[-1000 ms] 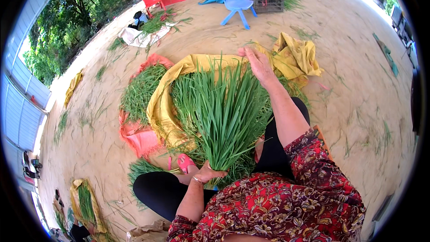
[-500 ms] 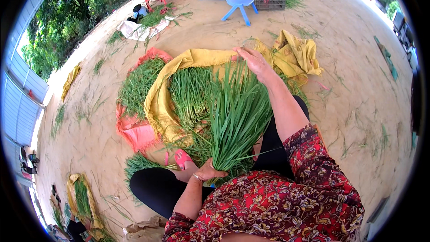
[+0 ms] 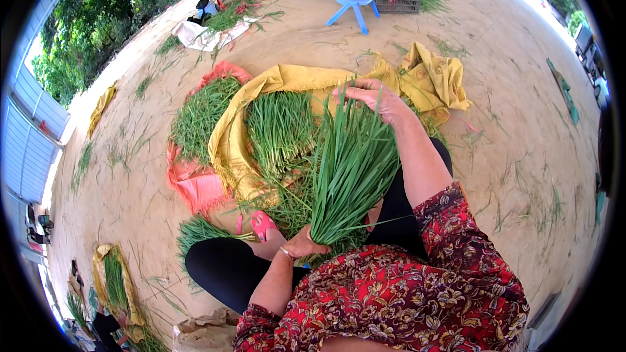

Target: The person removes dead or discolored leaves from bundles of green onions by hand and places the cleaned bundles into a larger pile on a tarp.

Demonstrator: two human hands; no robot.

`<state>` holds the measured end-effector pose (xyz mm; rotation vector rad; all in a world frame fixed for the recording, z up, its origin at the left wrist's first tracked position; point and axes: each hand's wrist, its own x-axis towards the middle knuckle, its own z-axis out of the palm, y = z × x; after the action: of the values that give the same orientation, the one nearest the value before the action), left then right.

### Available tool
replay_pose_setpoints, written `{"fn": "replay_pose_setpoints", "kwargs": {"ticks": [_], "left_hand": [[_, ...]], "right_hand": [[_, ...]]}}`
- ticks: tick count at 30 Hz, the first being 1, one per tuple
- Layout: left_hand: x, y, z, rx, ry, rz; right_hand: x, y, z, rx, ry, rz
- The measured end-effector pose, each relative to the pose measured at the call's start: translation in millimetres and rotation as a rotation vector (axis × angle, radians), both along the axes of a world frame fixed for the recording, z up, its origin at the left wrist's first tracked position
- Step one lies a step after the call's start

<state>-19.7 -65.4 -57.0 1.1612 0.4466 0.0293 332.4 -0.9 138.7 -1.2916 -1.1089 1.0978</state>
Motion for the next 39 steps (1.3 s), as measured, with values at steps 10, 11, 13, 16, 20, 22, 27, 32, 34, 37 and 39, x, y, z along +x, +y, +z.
{"fn": "replay_pose_setpoints", "kwargs": {"ticks": [10,11,13,16,20,22,27,32,34,37,39], "left_hand": [[-13,-5,92,0.595,0.296,0.199],[-26,-4,101,0.544,0.246,0.252],[-62,-7,129,0.763,0.290,0.349],[-99,-18,209,1.403,0.440,0.491],[-172,-61,233,1.641,0.956,0.545],[-203,-90,212,1.751,1.090,0.545],[-262,-149,134,1.798,1.355,0.568],[-268,-172,104,1.800,1.357,0.691],[-267,-172,101,1.793,1.343,0.714],[-270,-170,99,1.785,1.319,0.706],[-266,-168,100,1.792,1.321,0.708]], "right_hand": [[7,17,-19,0.174,0.278,-0.357],[13,20,-19,0.209,0.296,-0.362],[16,19,-19,0.216,0.244,-0.375],[16,15,-29,0.204,-0.064,-0.422],[-1,14,-52,0.012,-0.655,-0.254],[-17,5,-31,-0.181,-0.722,-0.084],[-52,0,-52,0.246,-0.713,-0.110],[-90,-5,-29,0.097,-0.846,0.120],[-114,-11,-28,0.308,-0.740,0.070],[-137,-19,-14,0.119,-0.746,0.263],[-153,-29,-11,0.088,-0.625,0.366]]}}
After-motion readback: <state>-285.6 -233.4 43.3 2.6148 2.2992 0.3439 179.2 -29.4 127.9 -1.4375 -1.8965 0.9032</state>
